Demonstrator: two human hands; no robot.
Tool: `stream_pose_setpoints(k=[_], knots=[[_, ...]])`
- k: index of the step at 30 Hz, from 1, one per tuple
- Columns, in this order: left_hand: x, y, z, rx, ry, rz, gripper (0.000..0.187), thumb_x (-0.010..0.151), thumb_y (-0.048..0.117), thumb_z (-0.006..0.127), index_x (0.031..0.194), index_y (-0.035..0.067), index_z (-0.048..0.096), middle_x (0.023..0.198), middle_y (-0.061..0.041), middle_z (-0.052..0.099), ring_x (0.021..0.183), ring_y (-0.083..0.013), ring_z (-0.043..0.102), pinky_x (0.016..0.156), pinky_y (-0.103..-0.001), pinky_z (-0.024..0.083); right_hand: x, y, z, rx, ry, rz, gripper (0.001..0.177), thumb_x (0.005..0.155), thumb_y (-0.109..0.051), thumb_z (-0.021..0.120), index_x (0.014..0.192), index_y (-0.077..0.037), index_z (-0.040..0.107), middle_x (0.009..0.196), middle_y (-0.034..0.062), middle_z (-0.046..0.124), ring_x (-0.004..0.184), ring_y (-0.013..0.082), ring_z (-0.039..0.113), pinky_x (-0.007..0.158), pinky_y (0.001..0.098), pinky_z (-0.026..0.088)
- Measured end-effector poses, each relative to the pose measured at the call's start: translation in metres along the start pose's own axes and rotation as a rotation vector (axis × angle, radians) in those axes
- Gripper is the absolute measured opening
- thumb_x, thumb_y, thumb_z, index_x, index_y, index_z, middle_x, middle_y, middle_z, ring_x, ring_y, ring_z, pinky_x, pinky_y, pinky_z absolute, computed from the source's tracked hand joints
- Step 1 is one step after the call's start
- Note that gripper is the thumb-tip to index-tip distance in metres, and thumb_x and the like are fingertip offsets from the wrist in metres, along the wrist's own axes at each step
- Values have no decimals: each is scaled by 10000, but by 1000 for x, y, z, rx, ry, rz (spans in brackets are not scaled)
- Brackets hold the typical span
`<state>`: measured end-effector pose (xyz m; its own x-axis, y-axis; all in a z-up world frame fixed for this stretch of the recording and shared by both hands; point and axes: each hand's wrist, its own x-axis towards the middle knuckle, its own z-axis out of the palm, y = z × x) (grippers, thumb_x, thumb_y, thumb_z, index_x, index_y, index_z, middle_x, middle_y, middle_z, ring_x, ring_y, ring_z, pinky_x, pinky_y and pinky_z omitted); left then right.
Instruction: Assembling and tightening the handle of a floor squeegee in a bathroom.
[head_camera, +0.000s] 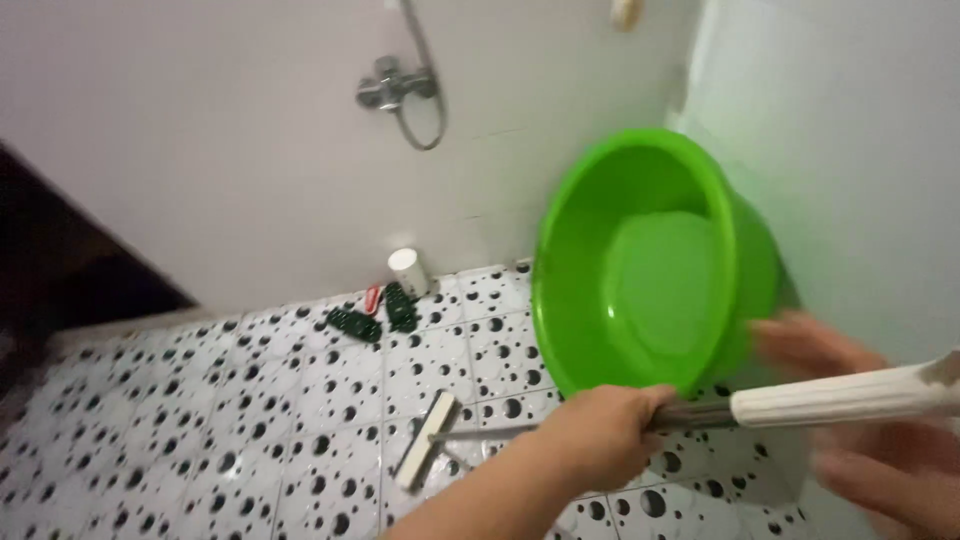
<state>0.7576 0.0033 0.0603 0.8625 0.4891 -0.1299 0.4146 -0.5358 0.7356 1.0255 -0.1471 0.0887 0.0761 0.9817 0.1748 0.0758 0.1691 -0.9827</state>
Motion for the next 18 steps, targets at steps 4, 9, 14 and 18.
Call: stream_pose_setpoints(k=[4, 9, 14, 18], knots=[[-9, -46, -17, 5, 172, -146, 336, 844, 148, 656, 1168, 237, 671, 1067, -120, 721, 975, -344, 680, 814, -461, 529, 72, 10, 116, 156, -102, 241, 322, 1003, -204, 622, 1245, 9, 634, 1208, 161, 693, 1172, 266, 654, 1049, 411, 492], [-38, -79, -45, -129, 163, -394, 283, 889, 132, 607, 1151, 224, 665, 1007, -136, 733, 893, -332, 718, 774, -428, 559, 110, -3, 162, -129, -255, 289, 244, 965, -257, 651, 1030, -43, 751, 1009, 74, 745, 948, 157, 661, 871, 333, 549], [-30, -89, -38, -44, 204, -197, 322, 791, -12, 604, 1065, 130, 697, 966, -128, 737, 888, -316, 710, 769, -416, 554, 95, -32, 136, -324, -377, 311, 161, 913, -197, 718, 1028, -100, 774, 861, 69, 718, 773, 187, 591, 685, 382, 533], [-20, -45, -56, 66, -6, -37, 238, 859, 49, 629, 1068, 140, 697, 928, -143, 727, 870, -334, 681, 747, -440, 532, 83, -72, 100, -283, -492, 13, 126, 980, -153, 691, 926, -53, 745, 880, 98, 675, 947, 256, 634, 930, 451, 490]])
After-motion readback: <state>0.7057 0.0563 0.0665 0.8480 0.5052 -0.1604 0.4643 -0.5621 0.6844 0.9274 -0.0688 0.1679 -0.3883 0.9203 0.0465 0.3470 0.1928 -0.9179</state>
